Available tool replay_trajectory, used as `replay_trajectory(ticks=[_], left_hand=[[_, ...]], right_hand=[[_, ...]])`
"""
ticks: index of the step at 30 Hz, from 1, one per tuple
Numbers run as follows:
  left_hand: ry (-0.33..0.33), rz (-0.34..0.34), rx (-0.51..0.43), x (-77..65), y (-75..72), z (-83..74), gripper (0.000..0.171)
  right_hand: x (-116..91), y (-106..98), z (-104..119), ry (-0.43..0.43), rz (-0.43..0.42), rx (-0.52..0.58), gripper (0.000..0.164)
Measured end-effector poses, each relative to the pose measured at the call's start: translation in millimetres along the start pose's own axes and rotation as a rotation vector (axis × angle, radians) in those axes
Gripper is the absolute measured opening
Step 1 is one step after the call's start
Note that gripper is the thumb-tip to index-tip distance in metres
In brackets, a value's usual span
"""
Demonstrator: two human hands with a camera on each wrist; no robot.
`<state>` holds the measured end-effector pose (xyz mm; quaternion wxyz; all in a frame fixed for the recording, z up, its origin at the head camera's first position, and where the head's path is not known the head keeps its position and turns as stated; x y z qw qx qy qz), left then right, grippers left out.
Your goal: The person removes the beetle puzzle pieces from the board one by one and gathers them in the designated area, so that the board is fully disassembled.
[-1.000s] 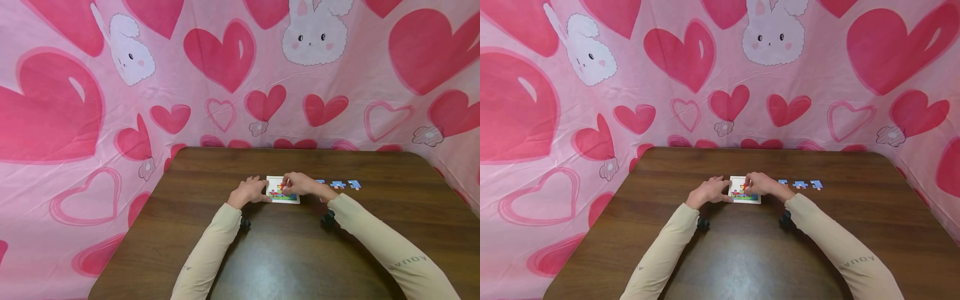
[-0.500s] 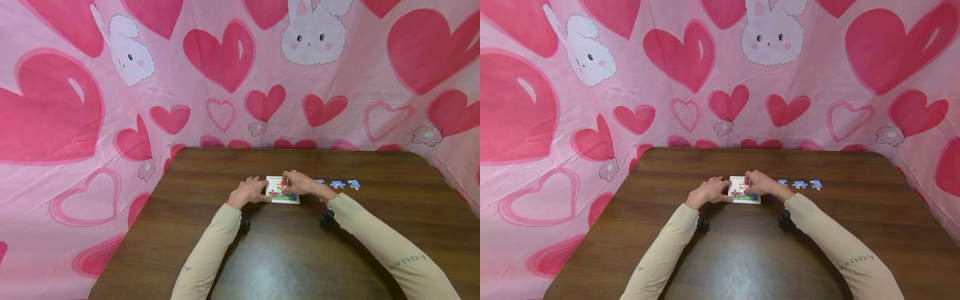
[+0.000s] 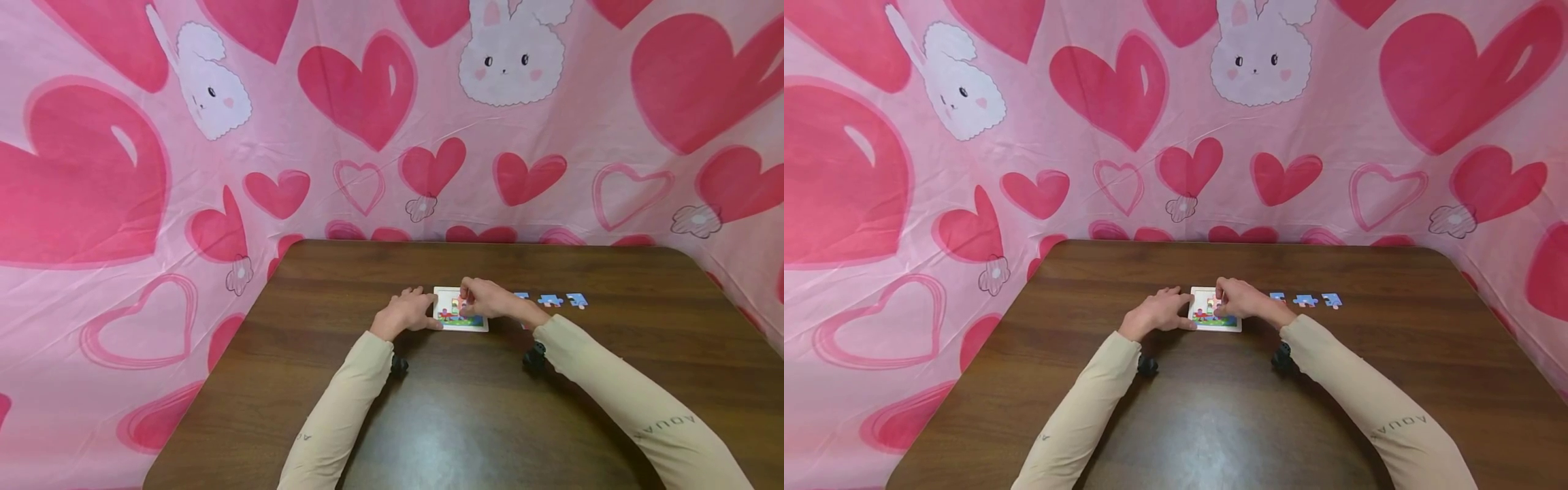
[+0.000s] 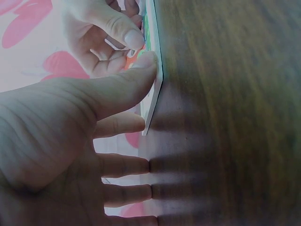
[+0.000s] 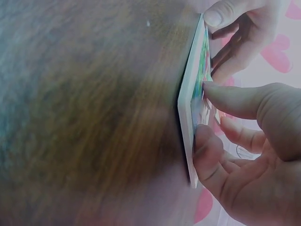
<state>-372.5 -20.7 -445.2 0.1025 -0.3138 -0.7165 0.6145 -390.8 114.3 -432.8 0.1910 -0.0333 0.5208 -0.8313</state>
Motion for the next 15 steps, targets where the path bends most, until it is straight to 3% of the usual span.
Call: replay_trajectory(ticks=[8,15], left_hand=[[-0.004,0.003,-0.007,0.2,0.0,1.3,0.071],[-0.004,0.006,-0.018,-0.2,-0.4,1.4,0.072]], right_hand=[[0.3,-0.1,3.3,-0.008,-0.021,0.001,0.033],[1.2,5.1,5.9,0.002,0.040,0.075,0.033]])
Point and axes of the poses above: each hand's wrist, its own x-axis towards the middle knuckle, its own y-axis out of the palm, z = x × y, the point moved 8 cm from there along x, towards the middle knuckle, and after that the axes turned 12 degrees about y, right-handed, at the moved point
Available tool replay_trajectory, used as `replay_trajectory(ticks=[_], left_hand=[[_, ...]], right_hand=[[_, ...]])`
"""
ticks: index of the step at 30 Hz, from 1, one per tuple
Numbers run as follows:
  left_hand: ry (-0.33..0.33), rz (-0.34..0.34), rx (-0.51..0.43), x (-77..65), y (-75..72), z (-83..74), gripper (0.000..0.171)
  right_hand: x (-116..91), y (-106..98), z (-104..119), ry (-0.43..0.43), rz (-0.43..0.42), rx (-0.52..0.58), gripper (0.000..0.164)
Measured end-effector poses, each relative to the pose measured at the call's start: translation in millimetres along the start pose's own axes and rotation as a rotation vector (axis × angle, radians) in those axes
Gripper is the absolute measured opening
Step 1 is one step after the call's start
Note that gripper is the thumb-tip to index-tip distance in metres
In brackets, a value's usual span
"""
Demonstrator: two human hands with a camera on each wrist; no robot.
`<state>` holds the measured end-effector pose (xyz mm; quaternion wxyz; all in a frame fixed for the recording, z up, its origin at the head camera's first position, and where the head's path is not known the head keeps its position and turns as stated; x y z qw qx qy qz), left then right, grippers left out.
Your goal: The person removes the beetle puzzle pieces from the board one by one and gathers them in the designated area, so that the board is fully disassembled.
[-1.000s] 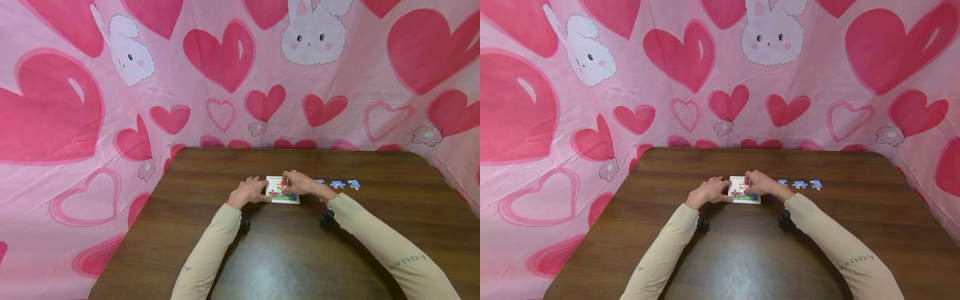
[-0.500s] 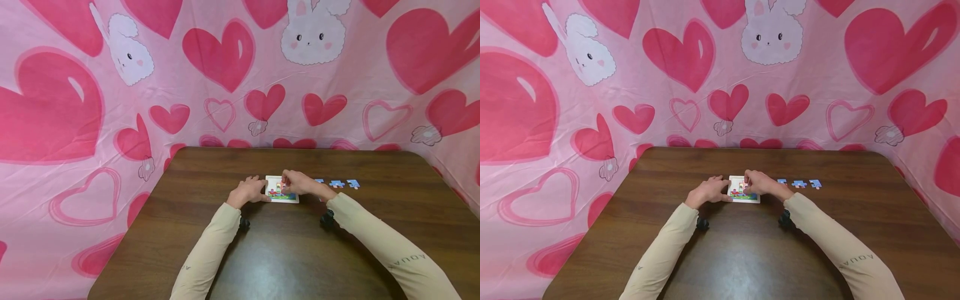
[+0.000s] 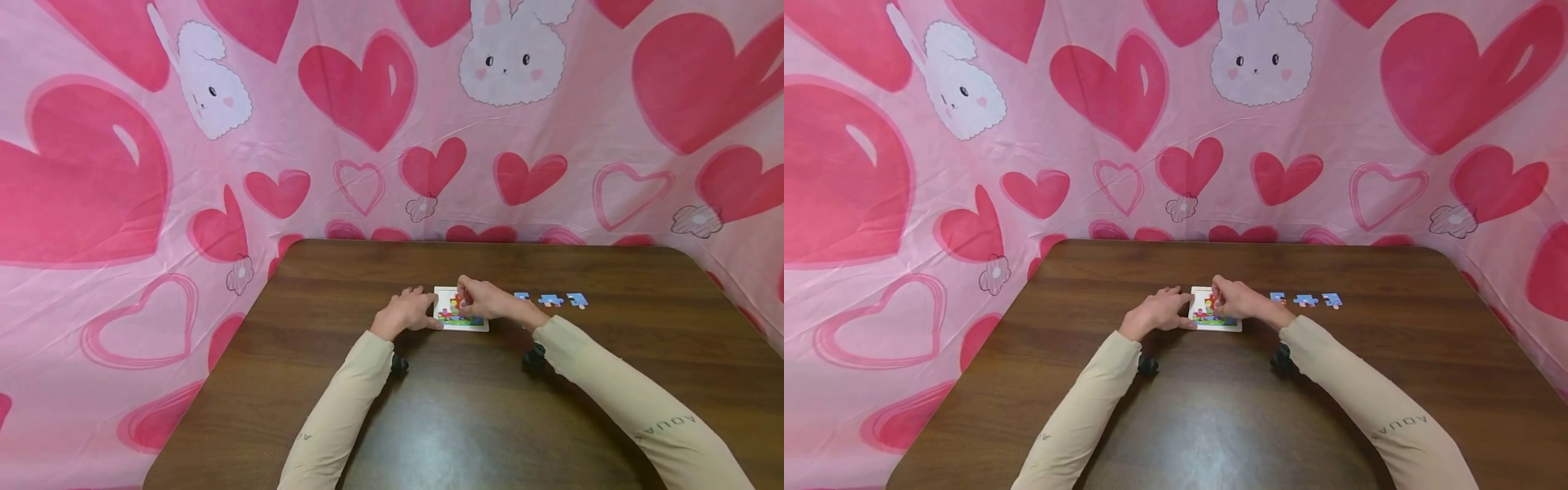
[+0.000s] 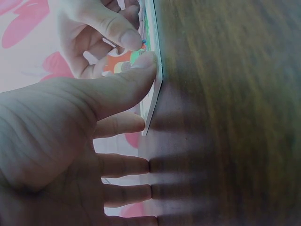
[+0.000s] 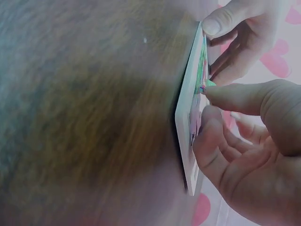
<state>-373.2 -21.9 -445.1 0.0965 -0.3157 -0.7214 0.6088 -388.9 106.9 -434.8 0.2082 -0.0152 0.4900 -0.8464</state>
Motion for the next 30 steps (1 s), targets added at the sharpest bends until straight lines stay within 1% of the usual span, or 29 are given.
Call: replay_trajectory(ticks=[2,4,7,9,12,14,18,23,30], left_hand=[[0.002,-0.002,0.003,0.3,0.0,0.2,0.071],[0.003,-0.003,0.005,0.3,0.0,0.4,0.071],[0.007,-0.001,0.013,0.0,0.1,-0.1,0.071],[0.009,-0.002,0.015,-0.1,-0.1,-0.5,0.071],[0.010,-0.004,0.014,-0.2,-0.3,-0.9,0.071],[0.010,-0.006,0.012,-0.3,-0.3,-1.1,0.071],[0.007,-0.011,0.009,-1.2,-0.6,-1.4,0.071],[0.003,-0.017,0.009,-2.5,-1.3,-1.5,0.071],[0.013,-0.020,0.021,-2.7,-2.1,-2.0,0.070]], right_hand=[[1,2,1,-0.006,0.024,0.016,0.032],[1,6,1,-0.003,0.072,0.025,0.027],[0,11,2,0.002,0.133,0.012,0.020],[-1,14,2,0.009,0.166,0.001,0.017],[-2,14,2,0.020,0.184,0.005,0.029],[-3,13,2,0.020,0.200,0.026,0.030],[-6,9,4,-0.009,0.218,0.072,0.020],[-9,0,1,-0.010,0.215,0.107,0.030],[-19,-13,-7,-0.011,0.194,0.119,0.027]])
Point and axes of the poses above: each hand's wrist, its own x-axis towards the middle knuckle, its own y-axis out of the palm, z = x × y, the point moved 8 cm from there along x, towards the middle knuckle, and after that the axes turned 12 degrees about y, right-handed, at the moved point
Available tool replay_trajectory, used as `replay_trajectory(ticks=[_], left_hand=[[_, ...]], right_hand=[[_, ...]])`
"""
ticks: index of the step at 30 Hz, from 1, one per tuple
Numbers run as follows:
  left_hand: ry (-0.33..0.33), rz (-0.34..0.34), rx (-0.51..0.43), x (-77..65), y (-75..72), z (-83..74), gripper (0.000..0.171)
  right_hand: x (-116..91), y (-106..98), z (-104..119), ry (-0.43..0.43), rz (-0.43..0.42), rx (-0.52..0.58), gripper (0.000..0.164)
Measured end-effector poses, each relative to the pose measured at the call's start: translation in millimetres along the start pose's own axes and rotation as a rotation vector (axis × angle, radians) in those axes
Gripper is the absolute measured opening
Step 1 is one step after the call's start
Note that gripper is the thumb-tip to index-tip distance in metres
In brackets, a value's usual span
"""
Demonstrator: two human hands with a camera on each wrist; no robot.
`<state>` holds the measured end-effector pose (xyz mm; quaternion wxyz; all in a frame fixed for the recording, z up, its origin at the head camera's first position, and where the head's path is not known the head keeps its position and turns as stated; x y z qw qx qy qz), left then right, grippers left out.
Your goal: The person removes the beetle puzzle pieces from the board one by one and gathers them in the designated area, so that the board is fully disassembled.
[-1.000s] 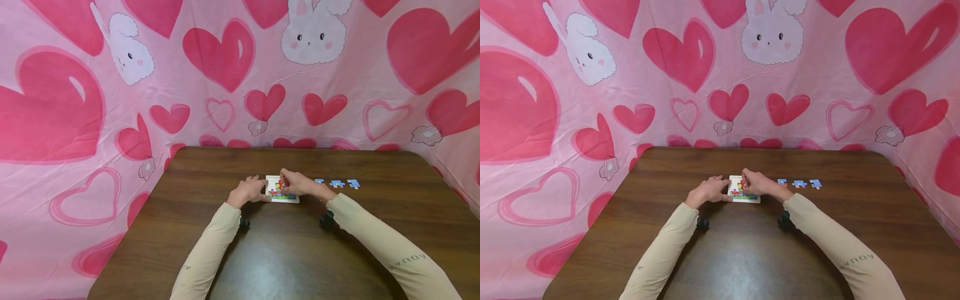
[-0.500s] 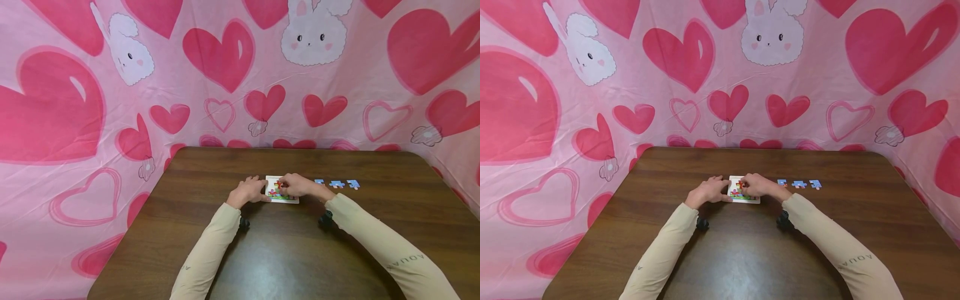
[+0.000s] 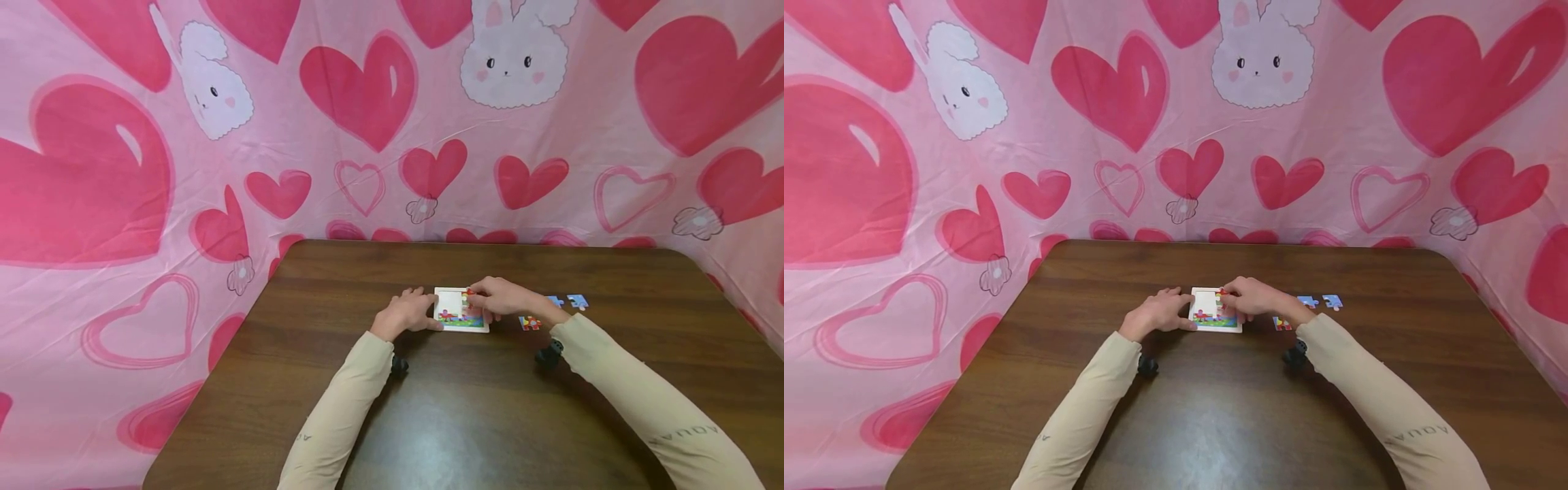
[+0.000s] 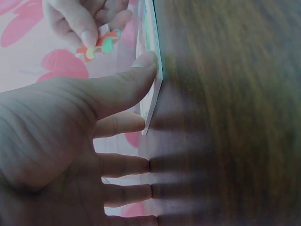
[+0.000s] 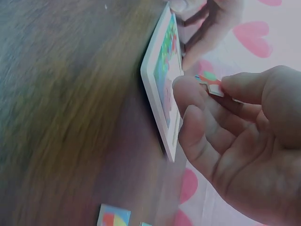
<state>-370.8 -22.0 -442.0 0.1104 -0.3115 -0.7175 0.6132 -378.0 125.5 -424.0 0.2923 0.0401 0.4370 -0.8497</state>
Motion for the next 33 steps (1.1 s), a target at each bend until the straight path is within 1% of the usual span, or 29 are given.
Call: replay_trajectory(ticks=[6,10,14,22,25,30,33], left_hand=[[0.000,-0.001,-0.018,-0.3,0.7,-0.3,0.071],[0.000,-0.003,-0.024,-0.1,1.2,-0.1,0.071],[0.000,-0.003,-0.024,0.1,1.5,0.0,0.070],[0.000,-0.007,-0.011,1.0,1.6,-0.4,0.069],[0.003,-0.008,-0.006,1.8,1.6,-0.7,0.069],[0.010,-0.014,0.010,3.9,1.0,-0.4,0.066],[0.005,-0.016,0.005,4.4,1.2,0.5,0.067]], right_hand=[[-8,-8,-10,-0.014,0.002,0.050,0.022],[-13,-14,-19,0.011,0.008,0.104,0.018],[-16,-18,-29,0.037,0.018,0.128,0.018],[-25,-26,-41,0.011,0.042,0.159,0.016],[-30,-29,-45,0.010,0.066,0.169,0.015],[-35,-33,-55,0.043,0.099,0.141,0.018],[-39,-34,-58,0.052,0.120,0.124,0.018]])
Point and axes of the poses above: each hand's wrist, its own x-axis towards the middle knuckle, its own y-axis out of the palm, z = x × y, the point moved 8 cm from there along x, towards the middle knuckle, and after that the axes turned 12 degrees about y, right-handed, at the moved point
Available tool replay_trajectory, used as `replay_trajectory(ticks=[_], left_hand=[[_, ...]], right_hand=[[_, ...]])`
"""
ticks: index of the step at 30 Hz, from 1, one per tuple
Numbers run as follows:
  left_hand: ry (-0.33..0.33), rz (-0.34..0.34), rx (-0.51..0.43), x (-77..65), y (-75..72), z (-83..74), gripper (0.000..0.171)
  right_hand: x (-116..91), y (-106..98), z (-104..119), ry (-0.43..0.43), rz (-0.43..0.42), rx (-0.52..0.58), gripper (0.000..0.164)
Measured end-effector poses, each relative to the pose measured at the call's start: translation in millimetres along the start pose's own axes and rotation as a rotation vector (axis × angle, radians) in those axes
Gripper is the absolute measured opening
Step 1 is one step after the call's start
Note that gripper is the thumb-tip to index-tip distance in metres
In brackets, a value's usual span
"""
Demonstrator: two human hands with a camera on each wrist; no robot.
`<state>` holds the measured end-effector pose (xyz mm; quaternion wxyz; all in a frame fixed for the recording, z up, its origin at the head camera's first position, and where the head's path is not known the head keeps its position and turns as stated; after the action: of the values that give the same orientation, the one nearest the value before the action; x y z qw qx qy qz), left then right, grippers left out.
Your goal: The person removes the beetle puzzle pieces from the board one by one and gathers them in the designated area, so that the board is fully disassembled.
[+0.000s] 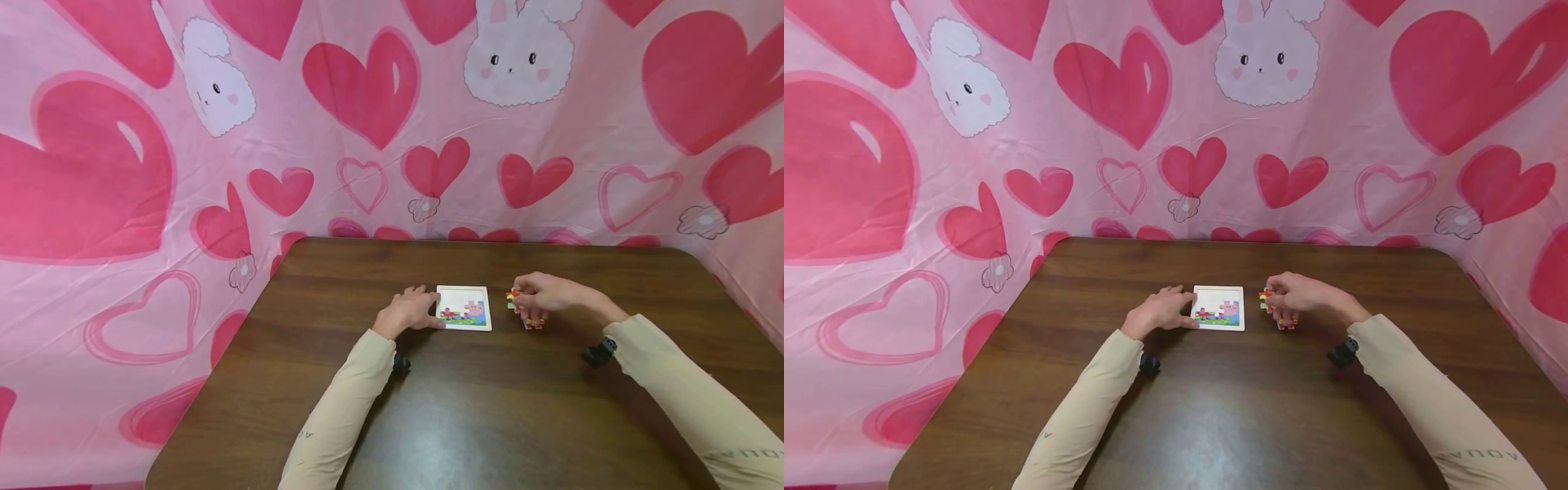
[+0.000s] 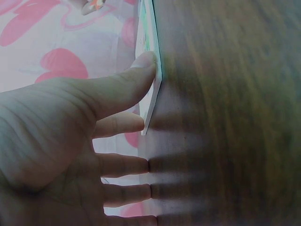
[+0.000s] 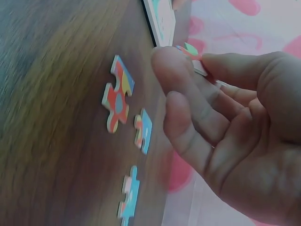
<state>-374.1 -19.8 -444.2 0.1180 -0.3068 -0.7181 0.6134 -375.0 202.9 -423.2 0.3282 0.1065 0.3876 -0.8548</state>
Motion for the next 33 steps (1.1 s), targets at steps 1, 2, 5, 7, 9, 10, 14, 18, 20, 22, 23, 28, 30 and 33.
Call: replay_trajectory(ticks=[1,2,5,7,9,10,14,18,20,22,23,28,30,33], left_hand=[[-0.002,0.000,-0.003,0.0,0.0,-0.1,0.068],[-0.002,0.000,-0.004,0.2,0.2,-0.3,0.068],[-0.006,0.001,-0.008,0.3,0.2,-0.6,0.068],[-0.004,0.001,-0.007,0.4,0.0,-1.1,0.068],[-0.002,0.000,-0.005,0.4,-0.3,-1.5,0.068],[-0.002,0.000,-0.005,0.5,-0.3,-1.6,0.068],[-0.006,0.000,-0.003,0.4,-0.4,-1.3,0.069],[-0.012,0.003,-0.004,0.2,-0.2,-0.8,0.069],[-0.010,0.007,-0.006,0.0,0.2,-1.2,0.070],[-0.004,0.009,-0.013,-0.2,0.4,-2.1,0.070],[-0.002,0.011,-0.014,-0.4,0.5,-2.5,0.070],[-0.005,0.011,-0.013,-1.2,0.1,-2.2,0.070],[-0.010,0.012,-0.013,-1.4,0.0,-1.5,0.070],[-0.012,0.015,-0.016,-1.7,0.0,-1.3,0.070]], right_hand=[[-1,0,-1,0.002,0.007,-0.004,0.017],[-3,-1,-3,0.005,0.012,-0.008,0.017],[-8,-3,-7,0.013,0.024,-0.020,0.017],[-12,-5,-12,0.024,0.027,-0.018,0.018],[-14,-8,-17,0.032,0.027,-0.019,0.018],[-16,-9,-19,0.038,0.026,-0.021,0.018],[-20,-11,-28,0.070,0.034,-0.037,0.017],[-24,-10,-36,0.103,0.057,-0.052,0.017],[-26,-9,-40,0.119,0.063,-0.051,0.016],[-28,-10,-45,0.141,0.062,-0.035,0.016],[-30,-11,-46,0.146,0.058,-0.024,0.018],[-34,-15,-52,0.155,0.043,0.012,0.024],[-35,-15,-54,0.154,0.050,0.014,0.024],[-37,-14,-57,0.157,0.060,0.006,0.021]])
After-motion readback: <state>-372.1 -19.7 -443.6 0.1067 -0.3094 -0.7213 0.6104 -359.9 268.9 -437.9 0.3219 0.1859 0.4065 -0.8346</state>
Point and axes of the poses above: each hand's wrist, its own x-axis towards the middle knuckle, its own y-axis out of the palm, z = x × y, the point moved 8 cm from there along x, towards the middle knuckle, and after that the axes turned 12 degrees about y, right-handed, at the moved point
